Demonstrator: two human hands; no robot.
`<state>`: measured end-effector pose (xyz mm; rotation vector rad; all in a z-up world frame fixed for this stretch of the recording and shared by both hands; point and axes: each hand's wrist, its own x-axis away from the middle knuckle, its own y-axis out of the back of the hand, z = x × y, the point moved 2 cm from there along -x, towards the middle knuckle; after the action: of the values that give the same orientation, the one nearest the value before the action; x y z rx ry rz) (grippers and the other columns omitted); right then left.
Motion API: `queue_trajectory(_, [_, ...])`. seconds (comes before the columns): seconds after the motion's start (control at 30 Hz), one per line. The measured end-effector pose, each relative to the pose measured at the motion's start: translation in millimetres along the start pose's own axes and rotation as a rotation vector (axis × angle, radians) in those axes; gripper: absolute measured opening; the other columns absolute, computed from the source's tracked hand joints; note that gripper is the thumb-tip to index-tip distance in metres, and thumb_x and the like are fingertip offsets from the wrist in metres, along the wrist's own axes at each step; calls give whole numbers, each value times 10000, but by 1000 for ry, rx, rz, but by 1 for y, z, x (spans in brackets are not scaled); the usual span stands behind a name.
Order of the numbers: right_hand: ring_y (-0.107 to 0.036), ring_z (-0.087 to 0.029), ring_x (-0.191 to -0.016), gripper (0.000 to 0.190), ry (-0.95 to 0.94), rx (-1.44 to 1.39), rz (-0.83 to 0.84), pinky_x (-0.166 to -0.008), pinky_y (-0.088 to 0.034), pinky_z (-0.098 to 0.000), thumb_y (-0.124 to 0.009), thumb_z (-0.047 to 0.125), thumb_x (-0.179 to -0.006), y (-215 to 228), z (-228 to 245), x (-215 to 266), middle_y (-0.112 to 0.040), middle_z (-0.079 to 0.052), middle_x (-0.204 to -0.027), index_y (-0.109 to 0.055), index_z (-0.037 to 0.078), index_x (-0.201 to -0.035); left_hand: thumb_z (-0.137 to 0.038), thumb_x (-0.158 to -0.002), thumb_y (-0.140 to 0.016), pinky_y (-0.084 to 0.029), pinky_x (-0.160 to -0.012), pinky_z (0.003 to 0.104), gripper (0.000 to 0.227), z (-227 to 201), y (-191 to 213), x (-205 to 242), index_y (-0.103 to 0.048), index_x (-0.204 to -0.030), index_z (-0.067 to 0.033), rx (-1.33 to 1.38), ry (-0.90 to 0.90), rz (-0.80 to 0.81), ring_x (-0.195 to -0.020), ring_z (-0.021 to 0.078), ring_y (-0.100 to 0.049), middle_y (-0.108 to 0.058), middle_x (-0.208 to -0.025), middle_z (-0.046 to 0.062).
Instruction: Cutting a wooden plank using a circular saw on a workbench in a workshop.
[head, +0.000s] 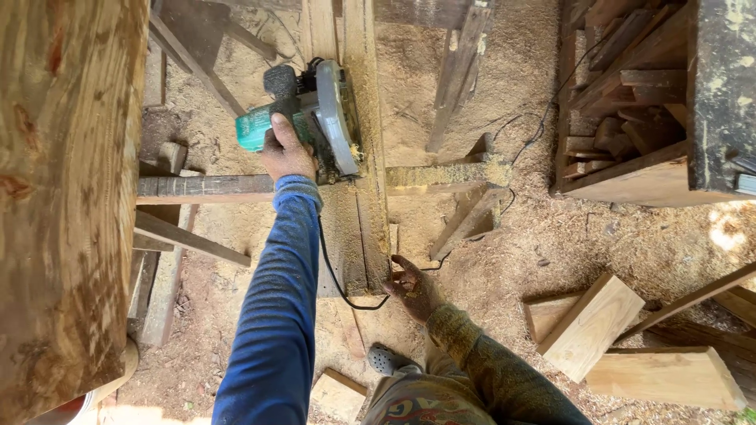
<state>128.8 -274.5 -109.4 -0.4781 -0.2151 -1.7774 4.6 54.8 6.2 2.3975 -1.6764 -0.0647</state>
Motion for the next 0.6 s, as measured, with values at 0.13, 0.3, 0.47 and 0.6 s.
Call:
queue_trajectory(0.13, [-722, -337, -1048, 760, -36, -14, -10, -921, -605, -462, -865, 216, -840, -5, 9, 3, -729, -238, -1148, -512, 162, -1511, -711, -945, -488, -582, -454, 288, 531, 6, 1, -4, -593, -877, -194, -56, 1, -8, -430, 188, -657, -663, -555, 64])
queue_trajectory(0.3, [-676, -457, -1146, 704, 16, 122, -15, -991, -528, -581, -801, 360, -875, -5, 10, 3, -731, -264, -1148, -512, 160, -1485, -661, -948, -520, -591, -550, 345, 512, 7, -1, 0, -617, -914, -159, -39, 35, 2, -492, 245, -675, -644, -571, 104])
queue_trajectory(0.47, [-714, -308, -936, 824, 41, 209, 4, -840, -554, -467, -756, 433, -850, -14, 15, -5, -741, -171, -1007, -366, 122, -1506, -628, -929, -534, -550, -508, 327, 549, -10, 6, 13, -657, -931, -93, 33, -11, -22, -501, 205, -633, -659, -611, 101])
queue_trajectory(0.6, [-696, -239, -768, 840, -38, 226, 15, -620, -601, -360, -665, 361, -888, -29, 29, -13, -727, -147, -953, -216, 139, -1563, -599, -934, -503, -484, -508, 322, 583, -31, 12, 28, -642, -890, -34, 44, -47, -10, -505, 166, -575, -630, -619, 72])
